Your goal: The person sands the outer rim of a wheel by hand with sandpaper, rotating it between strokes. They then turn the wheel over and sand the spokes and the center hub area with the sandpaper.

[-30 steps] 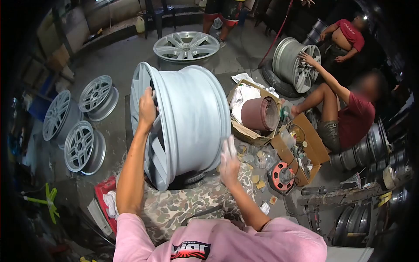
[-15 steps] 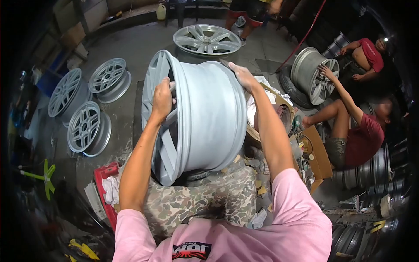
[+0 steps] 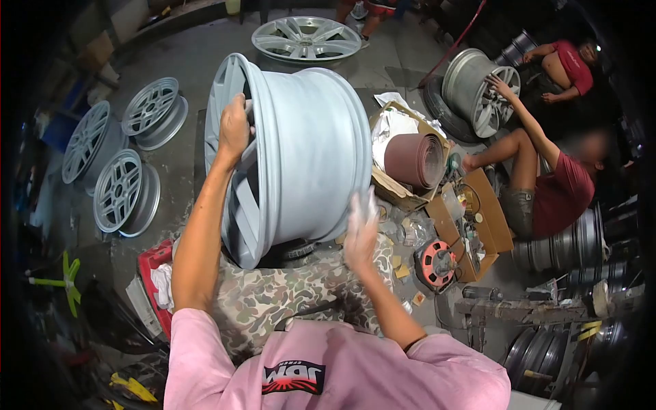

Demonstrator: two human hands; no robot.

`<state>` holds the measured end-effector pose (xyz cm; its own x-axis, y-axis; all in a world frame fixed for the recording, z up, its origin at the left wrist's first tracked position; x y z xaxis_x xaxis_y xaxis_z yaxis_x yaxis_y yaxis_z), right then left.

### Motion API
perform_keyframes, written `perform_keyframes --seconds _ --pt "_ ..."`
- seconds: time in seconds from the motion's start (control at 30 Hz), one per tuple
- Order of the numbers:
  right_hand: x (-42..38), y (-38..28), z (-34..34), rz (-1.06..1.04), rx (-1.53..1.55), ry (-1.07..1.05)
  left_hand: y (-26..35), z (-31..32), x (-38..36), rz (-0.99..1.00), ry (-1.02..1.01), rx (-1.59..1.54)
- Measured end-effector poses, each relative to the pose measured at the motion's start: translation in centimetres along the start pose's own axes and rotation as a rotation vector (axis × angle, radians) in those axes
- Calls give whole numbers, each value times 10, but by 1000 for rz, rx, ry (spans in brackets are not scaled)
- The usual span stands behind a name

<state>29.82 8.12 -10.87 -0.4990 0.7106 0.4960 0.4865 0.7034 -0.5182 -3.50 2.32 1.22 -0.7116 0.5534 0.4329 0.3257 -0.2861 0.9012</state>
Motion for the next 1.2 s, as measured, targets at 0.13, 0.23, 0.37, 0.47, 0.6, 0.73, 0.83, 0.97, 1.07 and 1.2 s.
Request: perform_keyframes --seconds 0.13,0.23,0.37,0.47,0.6,0.73,0.83,0.97,1.07,1.2 --pt "-122 26 17 53 -112 -363 0 -2 -1 -14 7 -37" --pt "-95 20 2 252 103 -330 9 -4 -3 -24 53 6" --pt "-21 11 -56 37 -32 -24 -2 -3 -3 7 89 10" --pt "8 -13 -49 -244 -175 25 -14 -6 2 103 25 102" --pt "64 -31 -13 -462 -338 75 -7 -3 0 -10 74 12" --pt "190 -49 9 -495 -284 76 -4 3 -1 -73 35 -41" --pt "291 -50 72 -581 -234 -54 -5 2 1 -96 40 -51" --pt "321 -75 112 -286 -245 -405 0 -4 0 -68 55 -38" --pt "235 -109 53 -319 165 -163 10 0 -5 -26 68 24" --pt "60 -114 21 -506 199 32 0 1 -1 -134 31 -22"
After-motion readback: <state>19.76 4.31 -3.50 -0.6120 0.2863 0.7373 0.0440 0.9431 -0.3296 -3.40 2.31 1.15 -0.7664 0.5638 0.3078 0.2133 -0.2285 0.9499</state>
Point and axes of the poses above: each hand's wrist, its own x-axis towards the middle knuckle, its own z-axis out of the palm, y = z × x, the point moved 4 cm from there along x, towards the middle knuckle, and after that the axes turned 12 degrees about -x, right-handed, at the moved point
